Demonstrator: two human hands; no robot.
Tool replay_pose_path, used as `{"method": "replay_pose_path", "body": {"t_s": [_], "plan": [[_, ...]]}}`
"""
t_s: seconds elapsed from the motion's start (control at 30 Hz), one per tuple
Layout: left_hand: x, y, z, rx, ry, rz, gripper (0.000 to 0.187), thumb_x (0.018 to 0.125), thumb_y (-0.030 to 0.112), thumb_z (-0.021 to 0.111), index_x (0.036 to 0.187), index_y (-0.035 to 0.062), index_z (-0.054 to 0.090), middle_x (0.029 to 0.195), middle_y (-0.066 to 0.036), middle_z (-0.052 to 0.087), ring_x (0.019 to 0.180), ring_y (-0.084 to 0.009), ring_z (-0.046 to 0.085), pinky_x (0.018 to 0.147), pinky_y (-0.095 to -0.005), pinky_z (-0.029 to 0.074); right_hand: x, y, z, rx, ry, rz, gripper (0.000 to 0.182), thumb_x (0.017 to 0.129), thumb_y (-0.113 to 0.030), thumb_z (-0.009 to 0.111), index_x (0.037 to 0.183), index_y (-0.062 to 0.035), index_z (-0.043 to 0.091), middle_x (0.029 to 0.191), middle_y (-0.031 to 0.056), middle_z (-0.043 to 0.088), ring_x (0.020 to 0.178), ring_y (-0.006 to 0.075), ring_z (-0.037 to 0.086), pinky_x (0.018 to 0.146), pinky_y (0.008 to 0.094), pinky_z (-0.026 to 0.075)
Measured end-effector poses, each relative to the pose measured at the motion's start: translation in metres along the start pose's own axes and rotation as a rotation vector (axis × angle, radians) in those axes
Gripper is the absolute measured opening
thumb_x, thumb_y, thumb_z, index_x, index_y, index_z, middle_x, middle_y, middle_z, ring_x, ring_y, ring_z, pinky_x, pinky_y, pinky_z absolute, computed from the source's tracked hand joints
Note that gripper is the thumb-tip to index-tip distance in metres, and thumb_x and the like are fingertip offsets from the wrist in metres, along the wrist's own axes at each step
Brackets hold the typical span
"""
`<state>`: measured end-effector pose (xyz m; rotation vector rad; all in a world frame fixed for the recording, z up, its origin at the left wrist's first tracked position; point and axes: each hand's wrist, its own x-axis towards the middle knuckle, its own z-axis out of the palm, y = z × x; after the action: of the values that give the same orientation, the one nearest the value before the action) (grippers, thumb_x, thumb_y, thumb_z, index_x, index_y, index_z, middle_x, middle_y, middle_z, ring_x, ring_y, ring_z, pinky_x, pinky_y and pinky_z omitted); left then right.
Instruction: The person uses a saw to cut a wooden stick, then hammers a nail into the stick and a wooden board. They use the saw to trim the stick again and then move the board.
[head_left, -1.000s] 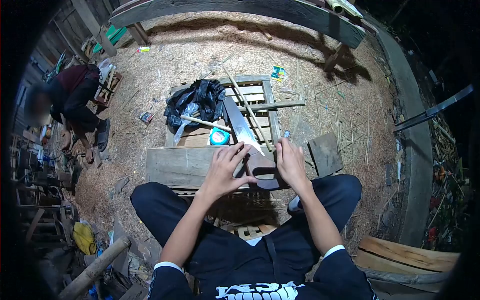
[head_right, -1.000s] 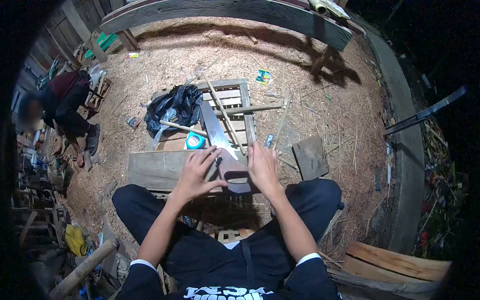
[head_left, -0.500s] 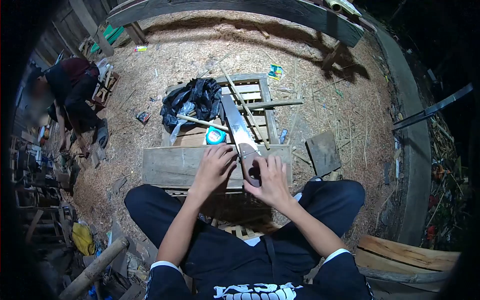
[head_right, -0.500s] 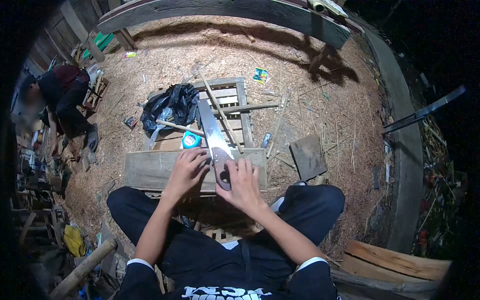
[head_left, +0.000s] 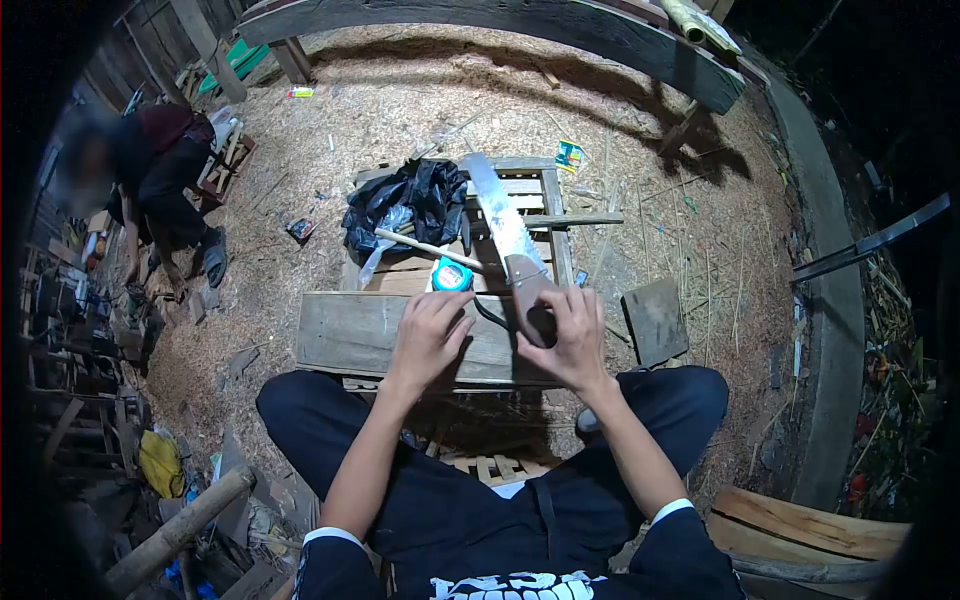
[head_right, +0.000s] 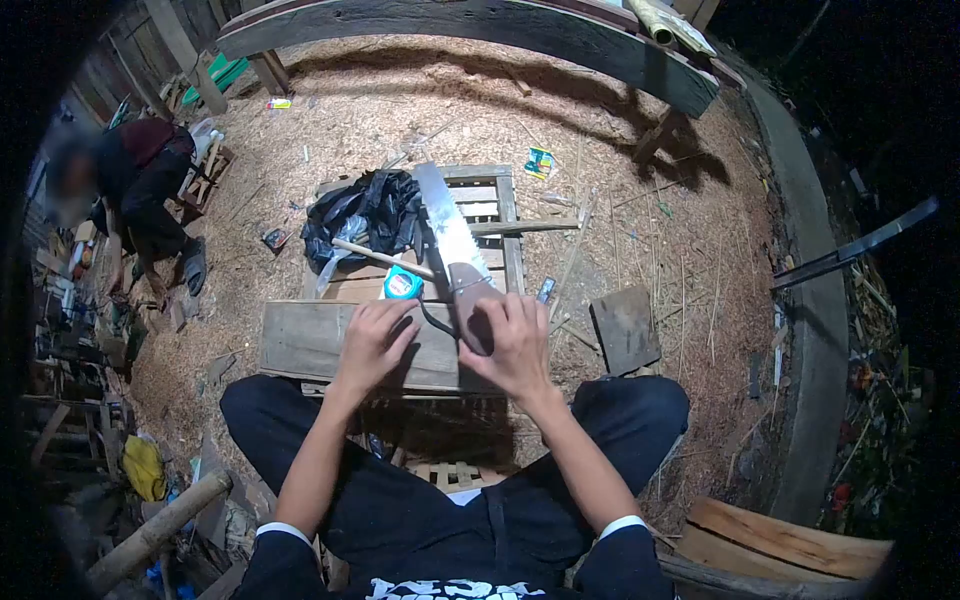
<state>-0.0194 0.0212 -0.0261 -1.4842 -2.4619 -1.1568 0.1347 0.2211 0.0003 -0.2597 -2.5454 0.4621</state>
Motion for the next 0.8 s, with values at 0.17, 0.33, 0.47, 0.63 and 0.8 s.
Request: {"method": "replay_pose_path", "body": {"t_s": [0.17,0.33,0.47,0.63,0.8], "plan": [[-0.002,-0.003,0.000,-0.006,-0.029,0.006,0.027,0.092,0.017,0.075,0.117,0.0065,0.074,0.119,-0.011,0.073,0.115,-0.0305,0.066,0.105,-0.0450,0.047,0.028,0.028,0.019,-0.057,-0.036,-0.010,0.062,0.067,-0.028,0.090,0.119,-0.0116,0.060,0.110,0.0115,0.056,0.109,0.0331,0.054,0.094,0.0475,0.043],[-0.008,0.000,0.015,-0.037,-0.124,0.045,0.027,0.094,0.019,0.075,0.119,0.0076,0.074,0.132,-0.011,0.071,0.122,-0.0280,0.065,0.108,-0.0446,0.044,0.041,0.043,0.032,-0.065,-0.081,-0.031,0.062,0.073,-0.034,0.090,0.122,-0.0112,0.061,0.113,0.0120,0.056,0.113,0.0335,0.053,0.100,0.0480,0.042],[-0.008,0.001,0.025,-0.052,-0.209,0.078,0.035,0.098,0.023,0.072,0.130,0.0089,0.070,0.146,-0.014,0.064,0.136,-0.0292,0.058,0.120,-0.0484,0.036,0.037,0.039,0.029,-0.076,-0.119,-0.011,0.058,0.079,-0.036,0.087,0.125,-0.0112,0.062,0.114,0.0120,0.056,0.114,0.0332,0.053,0.107,0.0494,0.039],[0.004,0.004,0.035,-0.007,-0.218,0.095,0.045,0.102,0.029,0.068,0.141,0.0073,0.064,0.150,-0.016,0.060,0.142,-0.0299,0.053,0.124,-0.0495,0.030,0.028,0.021,0.026,-0.097,-0.078,-0.089,0.046,0.091,-0.034,0.079,0.127,-0.0114,0.063,0.110,0.0132,0.056,0.114,0.0350,0.051,0.114,0.0533,0.032],[0.016,0.004,0.045,-0.051,-0.228,0.080,0.049,0.101,0.028,0.068,0.144,0.0056,0.060,0.144,-0.016,0.062,0.135,-0.0307,0.057,0.122,-0.0483,0.033,0.026,0.022,0.025,-0.097,-0.098,-0.018,0.032,0.098,-0.018,0.064,0.128,-0.0093,0.062,0.112,0.0147,0.057,0.116,0.0339,0.053,0.113,0.0528,0.033]]}}
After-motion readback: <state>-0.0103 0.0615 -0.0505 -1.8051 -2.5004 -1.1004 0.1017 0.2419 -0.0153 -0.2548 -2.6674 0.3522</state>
